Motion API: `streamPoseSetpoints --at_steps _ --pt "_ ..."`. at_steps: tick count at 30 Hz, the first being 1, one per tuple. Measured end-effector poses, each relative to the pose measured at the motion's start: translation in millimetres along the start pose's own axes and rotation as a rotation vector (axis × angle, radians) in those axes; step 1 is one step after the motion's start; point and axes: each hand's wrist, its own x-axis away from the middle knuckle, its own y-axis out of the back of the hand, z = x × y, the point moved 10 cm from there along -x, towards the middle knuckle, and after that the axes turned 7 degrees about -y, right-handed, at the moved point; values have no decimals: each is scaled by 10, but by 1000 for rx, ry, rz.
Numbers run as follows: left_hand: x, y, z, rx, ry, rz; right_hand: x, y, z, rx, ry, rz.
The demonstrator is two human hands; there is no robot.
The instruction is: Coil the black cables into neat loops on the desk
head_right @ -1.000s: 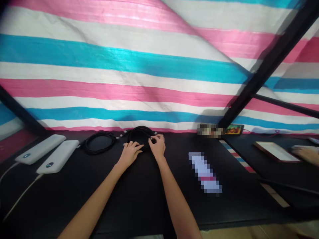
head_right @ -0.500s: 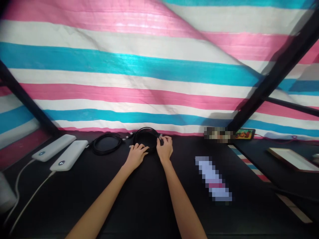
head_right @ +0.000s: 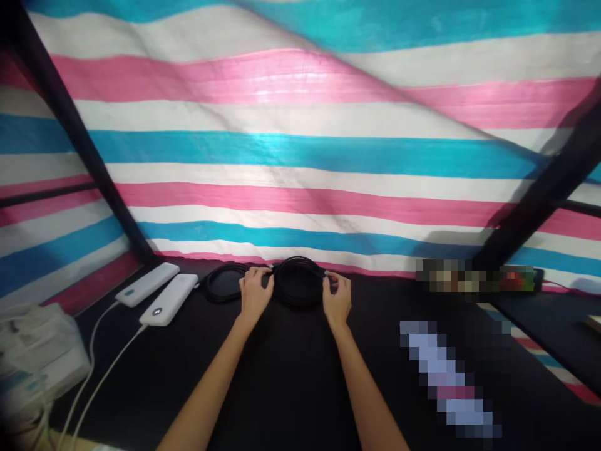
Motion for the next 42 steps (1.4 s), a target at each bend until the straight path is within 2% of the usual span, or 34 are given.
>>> streamPoseSetpoints --at_steps 3,5,8,15,21,25,28,30,32,42 --pt "29 14 491 -183 266 42 -16 24 -48 -29 -20 -23" --pt "72 -37 689 -270 329 97 -25 33 -82 -34 -38 -31" --pt "112 -108 818 -303 332 136 -39 36 -132 -37 -56 -38" --pt "98 -125 795 -295 261 150 -65 16 -186 -92 -49 -40" --pt "46 16 795 -233 314 63 -59 15 -170 -111 -45 -38" --pt "11 234 754 -176 369 -78 -44 7 -149 -125 -55 -13" --pt "72 475 771 11 425 -357 -43 5 -148 -145 -66 -7" --pt "119 534 794 110 449 -464 -43 8 -148 -140 -65 -12" --pt "138 542 794 167 447 -511 -42 6 -149 -130 -64 -12" --pt "102 419 745 241 402 -424 -12 20 -85 -109 -46 -12"
